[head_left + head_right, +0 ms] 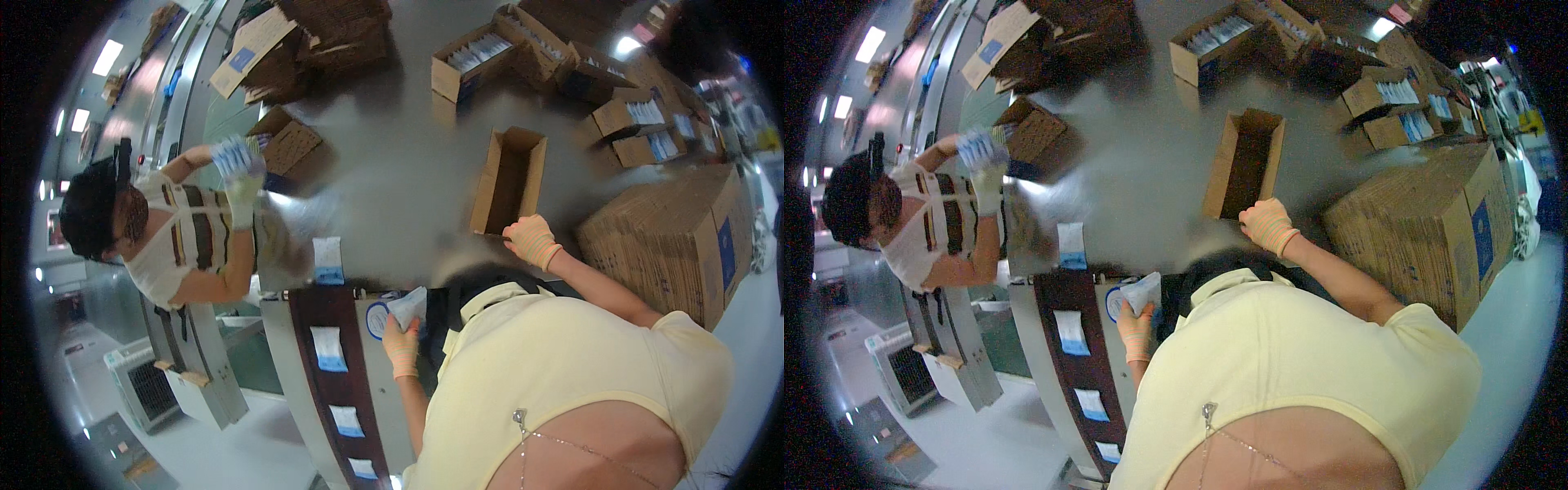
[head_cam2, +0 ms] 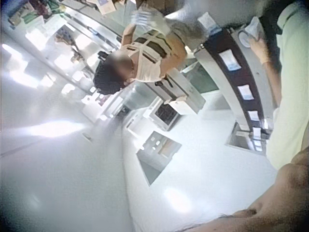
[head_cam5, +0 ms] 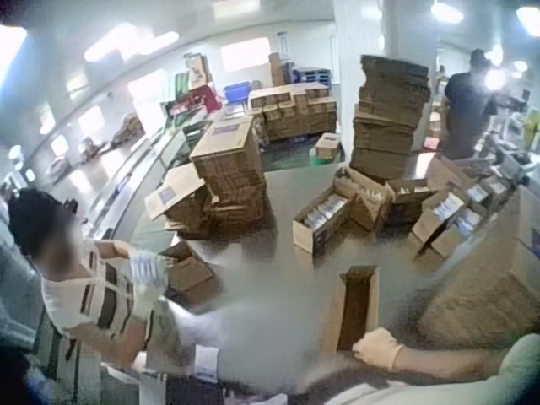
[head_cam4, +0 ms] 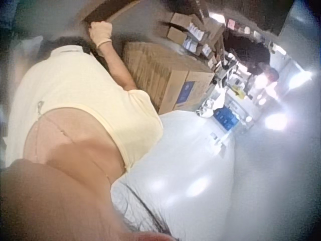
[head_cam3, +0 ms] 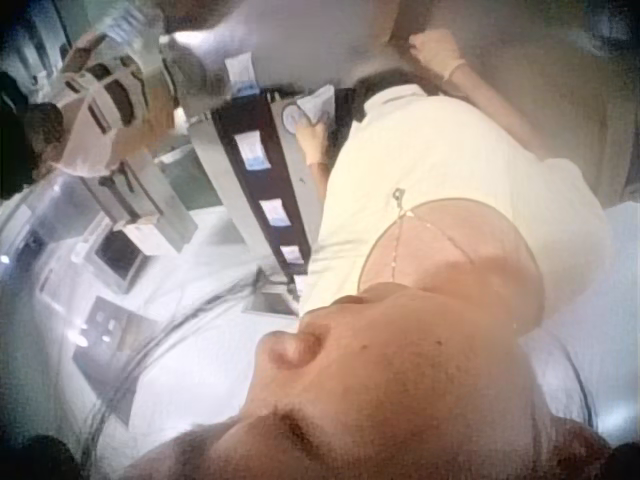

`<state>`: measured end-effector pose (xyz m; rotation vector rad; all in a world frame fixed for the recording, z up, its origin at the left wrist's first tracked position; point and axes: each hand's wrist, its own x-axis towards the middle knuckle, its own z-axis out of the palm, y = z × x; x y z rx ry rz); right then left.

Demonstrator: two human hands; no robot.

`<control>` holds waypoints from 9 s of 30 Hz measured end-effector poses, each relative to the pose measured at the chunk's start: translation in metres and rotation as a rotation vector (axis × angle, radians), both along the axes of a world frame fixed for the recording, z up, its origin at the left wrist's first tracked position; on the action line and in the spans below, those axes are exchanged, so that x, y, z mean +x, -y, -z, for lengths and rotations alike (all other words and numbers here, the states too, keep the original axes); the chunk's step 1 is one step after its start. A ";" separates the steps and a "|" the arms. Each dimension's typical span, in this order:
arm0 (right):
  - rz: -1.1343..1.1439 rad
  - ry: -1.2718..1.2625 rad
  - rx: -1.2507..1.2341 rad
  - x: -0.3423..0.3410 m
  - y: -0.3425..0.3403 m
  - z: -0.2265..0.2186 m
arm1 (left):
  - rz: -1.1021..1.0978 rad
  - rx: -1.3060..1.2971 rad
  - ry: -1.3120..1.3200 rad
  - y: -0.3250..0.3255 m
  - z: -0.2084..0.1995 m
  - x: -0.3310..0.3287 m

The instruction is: The person repeatedly picks up small blue and white packets from a table and places them into brown cardboard boxes. They then close the boxes and move them aside, continuing the process with new boxes and packets.

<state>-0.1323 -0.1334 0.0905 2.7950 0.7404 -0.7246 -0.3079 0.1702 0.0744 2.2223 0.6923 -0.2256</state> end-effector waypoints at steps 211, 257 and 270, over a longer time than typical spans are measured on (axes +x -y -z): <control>-0.135 -0.012 0.052 0.014 -0.086 -0.005 | -0.157 -0.419 0.180 -0.233 0.040 0.140; -0.094 -0.147 0.260 0.057 -0.087 0.052 | 0.924 0.036 0.557 0.110 0.031 0.296; 0.718 -0.480 0.513 0.005 -0.020 -0.016 | 0.334 -0.398 0.072 0.065 0.037 0.161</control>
